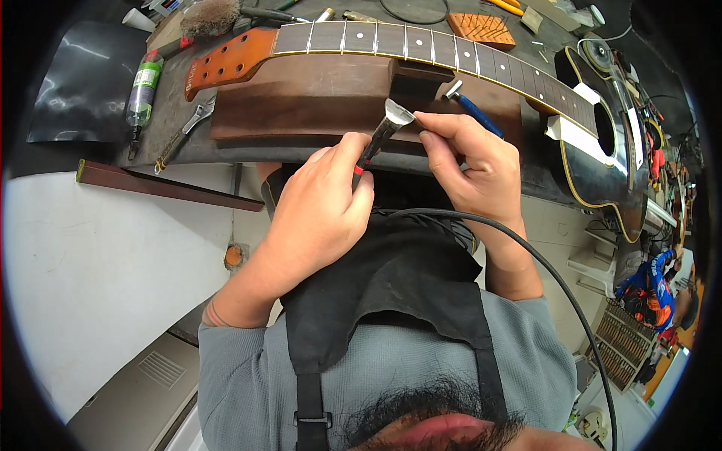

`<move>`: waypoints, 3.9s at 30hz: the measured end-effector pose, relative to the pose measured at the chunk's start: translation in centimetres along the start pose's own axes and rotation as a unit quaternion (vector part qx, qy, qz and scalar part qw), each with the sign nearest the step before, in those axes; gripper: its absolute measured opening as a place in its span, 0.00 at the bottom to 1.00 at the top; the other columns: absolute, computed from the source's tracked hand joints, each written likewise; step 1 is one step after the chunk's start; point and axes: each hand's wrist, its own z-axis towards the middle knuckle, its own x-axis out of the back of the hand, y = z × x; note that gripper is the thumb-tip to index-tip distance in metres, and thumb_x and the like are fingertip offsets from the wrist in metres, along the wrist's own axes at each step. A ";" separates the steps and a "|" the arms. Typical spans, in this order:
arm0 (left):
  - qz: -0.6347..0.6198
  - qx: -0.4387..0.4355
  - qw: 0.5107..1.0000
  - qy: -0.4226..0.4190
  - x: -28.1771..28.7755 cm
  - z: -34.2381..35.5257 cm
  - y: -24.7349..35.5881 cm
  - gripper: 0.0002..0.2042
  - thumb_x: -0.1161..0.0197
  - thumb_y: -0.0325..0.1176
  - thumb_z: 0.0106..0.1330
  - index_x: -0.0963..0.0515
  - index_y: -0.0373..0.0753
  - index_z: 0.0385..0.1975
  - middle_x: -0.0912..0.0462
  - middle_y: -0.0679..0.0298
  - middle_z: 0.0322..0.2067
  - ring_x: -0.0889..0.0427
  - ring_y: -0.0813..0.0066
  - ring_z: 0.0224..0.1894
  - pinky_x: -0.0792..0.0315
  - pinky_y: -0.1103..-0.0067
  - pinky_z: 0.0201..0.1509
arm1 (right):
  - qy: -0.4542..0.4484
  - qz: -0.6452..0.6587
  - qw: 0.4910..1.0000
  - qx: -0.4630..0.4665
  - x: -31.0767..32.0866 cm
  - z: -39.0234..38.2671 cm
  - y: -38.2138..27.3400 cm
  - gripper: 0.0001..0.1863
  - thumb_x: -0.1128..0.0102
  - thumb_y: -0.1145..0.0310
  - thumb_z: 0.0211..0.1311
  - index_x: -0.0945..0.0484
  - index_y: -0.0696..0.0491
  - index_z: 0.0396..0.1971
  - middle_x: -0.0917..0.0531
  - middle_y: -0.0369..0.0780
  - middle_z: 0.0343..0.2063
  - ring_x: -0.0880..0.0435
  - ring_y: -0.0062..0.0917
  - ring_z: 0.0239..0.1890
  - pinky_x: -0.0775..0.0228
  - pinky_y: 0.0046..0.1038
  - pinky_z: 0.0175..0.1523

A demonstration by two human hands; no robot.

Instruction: The person installs frets on a guitar neck by placing each fret wire into its slot, tapping it flush with a small hammer, and applying glue to the fret ends. The person then uses wire cutters to trim excess fret wire and smooths the frets with a metal file.

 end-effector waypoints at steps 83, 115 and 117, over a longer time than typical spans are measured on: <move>-0.227 -0.012 0.974 -0.014 2.2 1.1 1.3 0.28 0.48 0.20 0.66 0.28 0.36 0.69 0.22 0.61 0.49 0.23 0.74 0.53 0.29 0.75 0.64 | -0.019 0.082 0.995 -0.044 1.1 3.3 -2.1 0.06 0.31 0.77 0.74 0.15 0.60 0.47 0.12 0.37 0.29 0.17 0.12 0.30 0.25 0.20 0.35; -0.170 -0.013 0.985 0.004 1.5 1.0 1.1 0.20 0.47 0.21 0.70 0.27 0.35 0.62 0.23 0.62 0.39 0.25 0.76 0.38 0.27 0.76 0.47 | 0.003 -0.052 0.995 0.080 0.6 3.1 -1.8 0.08 0.28 0.76 0.68 0.14 0.56 0.44 0.11 0.42 0.31 0.11 0.32 0.30 0.21 0.30 0.37; -0.178 -0.016 0.984 0.003 1.5 1.0 0.9 0.20 0.46 0.21 0.70 0.28 0.36 0.61 0.24 0.62 0.39 0.25 0.76 0.38 0.27 0.76 0.47 | 0.002 -0.059 0.994 0.087 0.6 3.2 -1.7 0.07 0.28 0.76 0.67 0.14 0.56 0.44 0.12 0.42 0.30 0.12 0.33 0.31 0.21 0.31 0.37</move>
